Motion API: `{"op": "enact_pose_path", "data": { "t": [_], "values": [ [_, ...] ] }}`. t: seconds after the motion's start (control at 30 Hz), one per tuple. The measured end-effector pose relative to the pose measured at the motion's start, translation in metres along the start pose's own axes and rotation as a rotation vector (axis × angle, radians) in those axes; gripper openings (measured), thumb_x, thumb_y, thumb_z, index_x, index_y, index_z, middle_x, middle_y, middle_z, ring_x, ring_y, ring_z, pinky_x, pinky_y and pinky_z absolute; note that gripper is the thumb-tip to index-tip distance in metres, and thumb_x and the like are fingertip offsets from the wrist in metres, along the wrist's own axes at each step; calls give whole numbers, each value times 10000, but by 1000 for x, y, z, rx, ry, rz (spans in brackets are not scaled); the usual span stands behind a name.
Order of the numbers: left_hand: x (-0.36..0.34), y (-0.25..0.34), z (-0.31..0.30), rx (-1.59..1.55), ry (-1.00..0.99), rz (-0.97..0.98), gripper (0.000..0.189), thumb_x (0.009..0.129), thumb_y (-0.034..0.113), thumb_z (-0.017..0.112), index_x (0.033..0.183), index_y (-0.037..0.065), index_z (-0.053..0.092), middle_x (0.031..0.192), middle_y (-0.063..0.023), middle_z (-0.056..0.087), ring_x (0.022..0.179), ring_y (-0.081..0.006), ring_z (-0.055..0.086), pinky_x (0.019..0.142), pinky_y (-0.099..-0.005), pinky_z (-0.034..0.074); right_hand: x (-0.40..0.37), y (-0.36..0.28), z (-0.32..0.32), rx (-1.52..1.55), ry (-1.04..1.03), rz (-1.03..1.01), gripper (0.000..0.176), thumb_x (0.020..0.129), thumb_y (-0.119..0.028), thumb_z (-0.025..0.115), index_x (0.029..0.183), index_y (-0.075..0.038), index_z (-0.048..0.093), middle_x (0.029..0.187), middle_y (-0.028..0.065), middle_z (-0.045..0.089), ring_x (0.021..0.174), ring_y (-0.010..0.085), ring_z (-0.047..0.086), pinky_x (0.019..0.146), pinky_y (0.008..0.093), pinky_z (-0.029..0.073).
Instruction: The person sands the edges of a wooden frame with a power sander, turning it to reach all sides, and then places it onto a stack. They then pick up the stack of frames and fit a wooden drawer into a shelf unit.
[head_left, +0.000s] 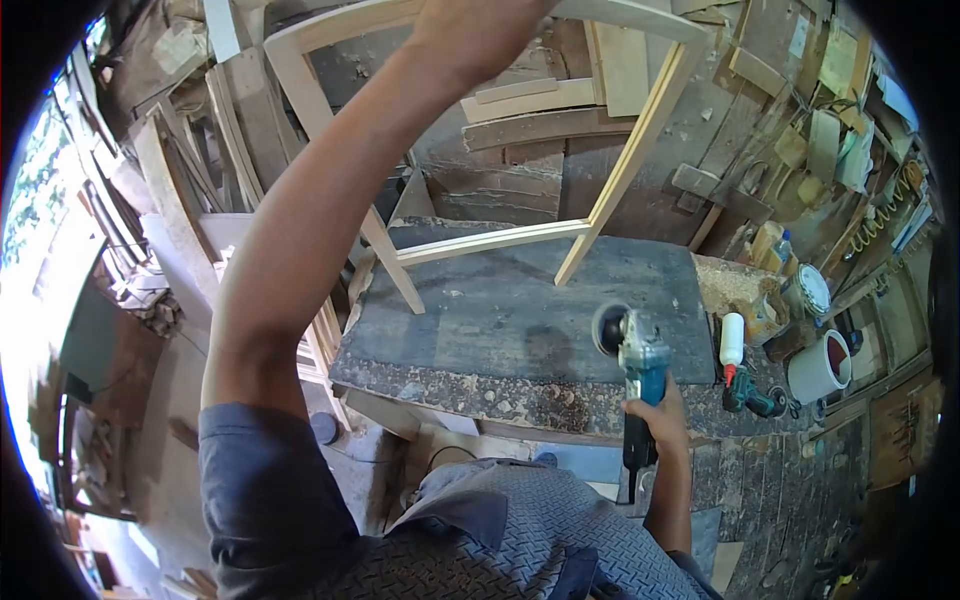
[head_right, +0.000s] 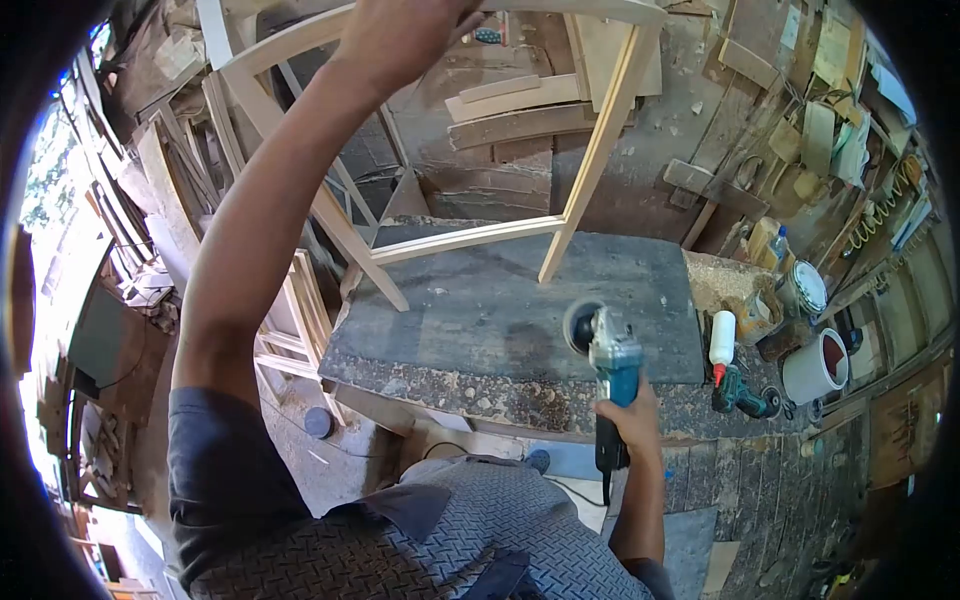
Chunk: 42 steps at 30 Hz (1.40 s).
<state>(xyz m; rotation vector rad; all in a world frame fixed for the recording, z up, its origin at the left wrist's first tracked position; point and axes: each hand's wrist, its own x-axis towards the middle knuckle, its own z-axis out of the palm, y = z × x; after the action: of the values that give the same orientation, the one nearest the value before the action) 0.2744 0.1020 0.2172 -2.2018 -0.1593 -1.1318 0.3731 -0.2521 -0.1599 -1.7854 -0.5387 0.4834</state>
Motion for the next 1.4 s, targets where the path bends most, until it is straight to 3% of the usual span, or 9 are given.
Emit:
{"op": "enact_pose_path", "data": {
  "t": [0.13, 0.2, 0.23, 0.3, 0.53, 0.63, 0.83, 1.2, 1.4],
  "values": [
    [-19, -25, -35, -110, -165, 60, 370, 911, 360, 612, 1107, 47, 592, 950, -174, 674, 867, -364, 677, 741, -461, 537, 11, -69, 48, 31, -45, -42, 767, 570, -168, 821, 1257, -10, 518, 1002, 92, 618, 876, 215, 608, 781, 347, 491],
    [-27, -40, -74, -181, -440, -8, 482, 952, 455, 542, 1141, 17, 612, 1009, -193, 692, 917, -374, 679, 787, -475, 531, 23, -94, 70, -95, -61, -214, 834, 566, -193, 825, 1307, -7, 489, 1058, 118, 621, 932, 247, 611, 812, 359, 487],
    [-29, -49, -83, -181, -439, -16, 482, 952, 455, 542, 1141, 17, 612, 1009, -193, 692, 917, -374, 679, 787, -475, 531, 32, -102, 80, -102, -66, -218, 834, 566, -193, 825, 1307, -7, 489, 1058, 118, 621, 932, 247, 611, 812, 359, 487],
    [-34, -64, -94, -542, -699, -83, 556, 966, 510, 497, 1154, 7, 639, 1019, -202, 704, 951, -372, 680, 809, -475, 530, 50, -111, 100, -173, -57, -216, 884, 560, -208, 829, 1342, -9, 468, 1089, 141, 622, 977, 273, 612, 828, 379, 488],
    [-65, -57, -104, -585, -525, -99, 507, 947, 480, 538, 980, 8, 722, 951, -212, 713, 921, -363, 698, 811, -451, 543, 63, -153, 166, -335, -186, -146, 916, 557, -221, 832, 1366, -17, 454, 1130, 188, 638, 1042, 321, 627, 888, 402, 486],
    [-68, -51, -90, -573, -295, -100, 316, 878, 317, 600, 896, 42, 755, 948, -200, 718, 913, -355, 710, 775, -433, 560, 64, -146, 194, -434, -191, -272, 924, 563, -230, 833, 1376, -28, 445, 1176, 219, 630, 1098, 359, 618, 930, 408, 475],
    [-68, -44, -81, -519, -278, -152, 226, 854, 191, 589, 918, 59, 761, 959, -188, 722, 924, -331, 715, 772, -418, 564, 50, -176, 228, -489, -271, -217, 956, 565, -241, 830, 1398, -10, 421, 1213, 236, 611, 1135, 369, 594, 967, 406, 454],
    [-77, -38, -101, -479, -328, -83, 186, 858, 155, 626, 953, 73, 763, 987, -150, 733, 934, -306, 719, 761, -395, 571, 46, -181, 241, -563, -369, -234, 970, 556, -247, 833, 1393, 25, 426, 1200, 258, 616, 1089, 372, 615, 941, 401, 473],
    [-86, -36, -106, -489, -241, -67, 199, 875, 170, 610, 955, 67, 761, 986, -153, 732, 934, -306, 718, 775, -398, 568, 44, -183, 245, -641, -366, -259, 991, 568, -305, 805, 1425, -28, 392, 1154, 261, 642, 1047, 406, 636, 905, 427, 493]
  ]
}}
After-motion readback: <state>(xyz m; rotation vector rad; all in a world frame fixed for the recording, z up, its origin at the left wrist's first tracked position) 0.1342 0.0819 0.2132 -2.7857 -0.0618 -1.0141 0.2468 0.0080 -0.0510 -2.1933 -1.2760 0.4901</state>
